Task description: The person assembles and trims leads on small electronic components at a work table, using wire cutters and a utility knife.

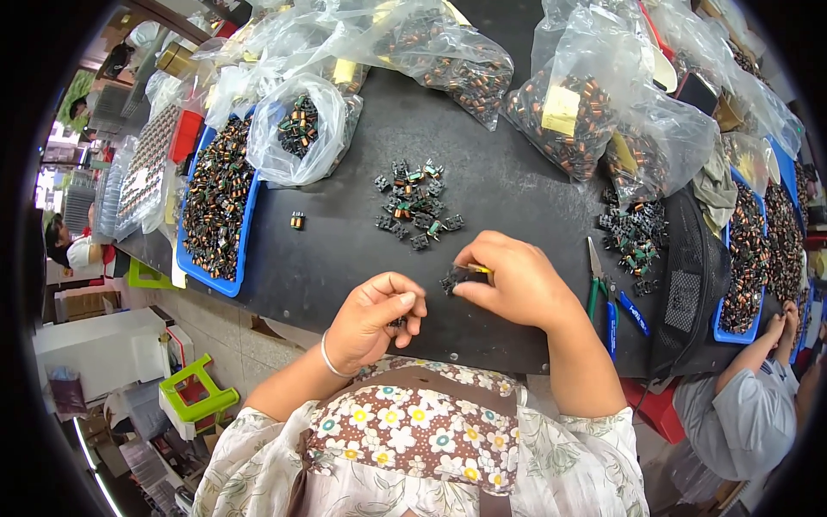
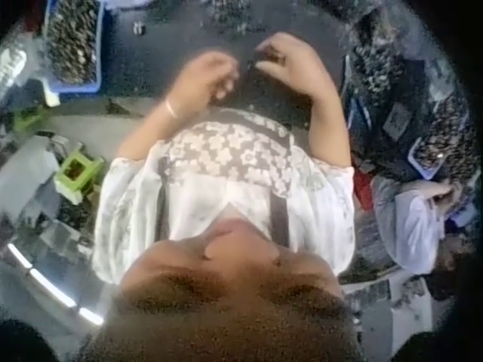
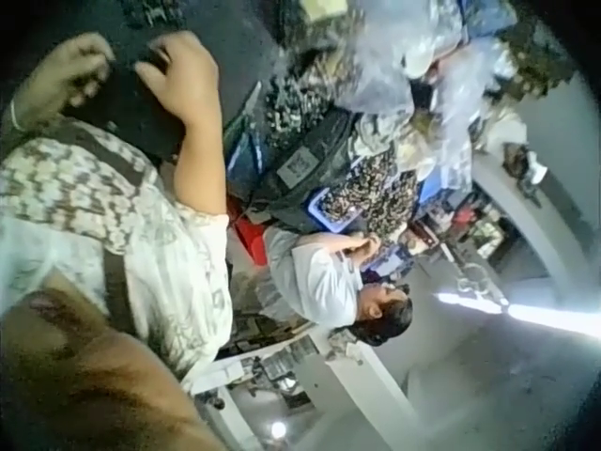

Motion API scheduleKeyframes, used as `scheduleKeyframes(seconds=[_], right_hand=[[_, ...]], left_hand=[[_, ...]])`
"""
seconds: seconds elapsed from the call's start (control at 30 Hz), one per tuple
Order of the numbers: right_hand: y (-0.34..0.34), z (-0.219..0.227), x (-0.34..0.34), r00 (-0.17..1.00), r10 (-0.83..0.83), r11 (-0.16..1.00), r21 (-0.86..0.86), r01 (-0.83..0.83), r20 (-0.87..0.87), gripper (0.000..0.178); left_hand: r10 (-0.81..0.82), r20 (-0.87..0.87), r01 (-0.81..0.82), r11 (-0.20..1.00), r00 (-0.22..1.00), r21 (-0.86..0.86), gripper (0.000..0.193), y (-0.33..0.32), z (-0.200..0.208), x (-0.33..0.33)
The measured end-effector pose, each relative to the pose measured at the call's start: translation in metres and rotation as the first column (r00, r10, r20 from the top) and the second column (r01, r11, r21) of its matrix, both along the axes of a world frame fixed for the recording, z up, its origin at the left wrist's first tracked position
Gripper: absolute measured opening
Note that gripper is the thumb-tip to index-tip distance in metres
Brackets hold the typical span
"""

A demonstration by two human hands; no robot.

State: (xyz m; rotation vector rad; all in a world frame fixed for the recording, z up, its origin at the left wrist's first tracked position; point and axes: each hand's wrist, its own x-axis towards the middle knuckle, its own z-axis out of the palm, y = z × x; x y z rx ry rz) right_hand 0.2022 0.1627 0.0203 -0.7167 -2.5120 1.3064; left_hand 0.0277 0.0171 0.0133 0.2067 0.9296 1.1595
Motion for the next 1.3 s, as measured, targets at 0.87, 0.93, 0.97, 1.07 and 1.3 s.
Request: scheduleKeyframes(seconds=[0.87, 0.93, 0.97, 1.07, 1.3], right_hand=[[-0.013, 0.002, -0.007, 0.972, 0.001, 0.969, -0.240, -0.059, -0.233, 0.020], [-0.015, 0.002, -0.007, 0.964, -0.034, 0.977, -0.210, -0.023, -0.263, 0.021], [-0.015, 0.002, -0.007, 0.964, -0.032, 0.978, -0.209, -0.025, -0.264, 0.021], [-0.015, 0.006, -0.007, 0.967, -0.035, 0.977, -0.211, -0.019, -0.251, 0.020], [-0.013, 0.004, -0.007, 0.955, 0.017, 0.971, -0.224, -0.086, -0.295, 0.016]], left_hand=[[0.003, -0.267, 0.026, 0.994, 0.964, 0.105, 0.022, 0.004, 0.003, 0.010], [0.016, -0.241, 0.008, 0.995, 0.970, 0.102, 0.022, 0.004, 0.002, 0.010], [0.033, -0.216, -0.012, 0.995, 0.976, 0.097, 0.022, 0.004, 0.002, 0.010], [0.043, -0.195, -0.024, 0.995, 0.980, 0.097, 0.021, 0.005, 0.003, 0.011], [0.029, 0.038, -0.030, 0.999, 0.999, 0.042, 0.020, 0.006, 0.006, 0.008]])
